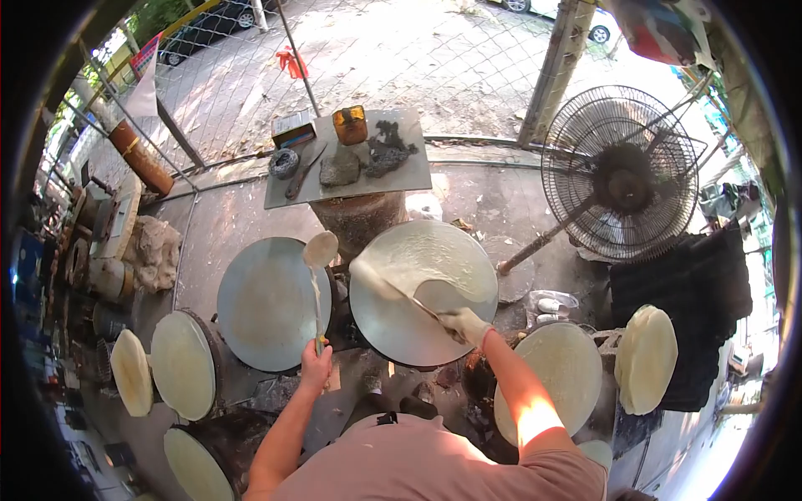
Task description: The person spreads thin layers of batter onto multiple hot plates using a ladle and a wooden stick, then peels the cooked skins off and stacks them.
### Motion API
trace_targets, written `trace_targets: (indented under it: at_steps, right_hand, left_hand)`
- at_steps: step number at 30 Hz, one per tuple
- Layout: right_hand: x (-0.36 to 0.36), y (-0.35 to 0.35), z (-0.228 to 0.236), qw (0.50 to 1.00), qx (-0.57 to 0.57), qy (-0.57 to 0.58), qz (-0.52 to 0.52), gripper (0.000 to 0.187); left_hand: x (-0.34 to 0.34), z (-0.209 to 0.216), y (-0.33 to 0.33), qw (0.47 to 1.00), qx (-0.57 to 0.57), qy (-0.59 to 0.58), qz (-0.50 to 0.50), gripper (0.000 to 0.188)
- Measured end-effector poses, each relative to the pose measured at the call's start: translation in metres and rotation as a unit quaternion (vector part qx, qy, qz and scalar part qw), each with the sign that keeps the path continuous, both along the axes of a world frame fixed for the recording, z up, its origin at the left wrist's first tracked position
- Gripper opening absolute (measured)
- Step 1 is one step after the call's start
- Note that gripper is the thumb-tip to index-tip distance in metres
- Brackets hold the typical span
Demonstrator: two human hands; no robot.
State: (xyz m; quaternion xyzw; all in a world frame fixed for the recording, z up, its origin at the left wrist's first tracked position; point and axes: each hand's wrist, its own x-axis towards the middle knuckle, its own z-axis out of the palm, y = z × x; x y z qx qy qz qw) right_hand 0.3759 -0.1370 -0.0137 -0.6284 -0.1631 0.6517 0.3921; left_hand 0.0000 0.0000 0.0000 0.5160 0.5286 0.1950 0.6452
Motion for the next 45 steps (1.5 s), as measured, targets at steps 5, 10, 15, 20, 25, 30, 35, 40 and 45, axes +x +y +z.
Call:
trace_targets:
  at_steps: [5,10,15,20,25,30,35,40,45]
  right_hand:
    - [0.068,0.002,-0.010,0.996,0.006,-0.069,-0.062,0.033]
    - [0.052,-0.006,-0.015,0.994,-0.038,-0.022,0.100,0.026]
    - [0.123,-0.054,-0.057,0.959,-0.277,-0.054,-0.022,0.023]
    - [0.058,-0.010,0.000,0.998,-0.029,-0.059,-0.012,0.027]
    - [0.049,-0.028,-0.015,0.989,-0.031,-0.026,0.139,0.027]
    - [0.051,-0.051,-0.024,0.991,0.015,-0.096,-0.095,0.030]
    - [0.028,-0.089,-0.024,0.996,0.018,-0.086,0.034,0.026]
    - [-0.011,-0.117,-0.035,0.986,0.034,-0.092,-0.137,0.032]
    - [-0.087,-0.152,-0.026,0.986,0.050,-0.009,-0.158,0.038]
  left_hand:
    - [0.014,-0.035,-0.043,0.957,0.256,0.138,0.009,0.023]
    - [0.028,-0.006,-0.075,0.933,0.289,0.214,-0.015,0.025]
    - [0.007,-0.010,-0.134,0.905,0.293,0.280,-0.129,0.029]
    - [-0.007,0.000,-0.172,0.882,0.325,0.309,-0.145,0.030]
    - [-0.013,0.010,-0.193,0.866,0.331,0.340,-0.155,0.033]
    - [-0.017,0.008,-0.196,0.862,0.352,0.323,-0.173,0.037]
    - [-0.034,0.005,-0.190,0.865,0.345,0.311,-0.189,0.036]
    - [-0.051,0.013,-0.170,0.870,0.349,0.278,-0.208,0.033]
    - [-0.081,0.018,-0.137,0.874,0.401,0.171,-0.213,0.030]
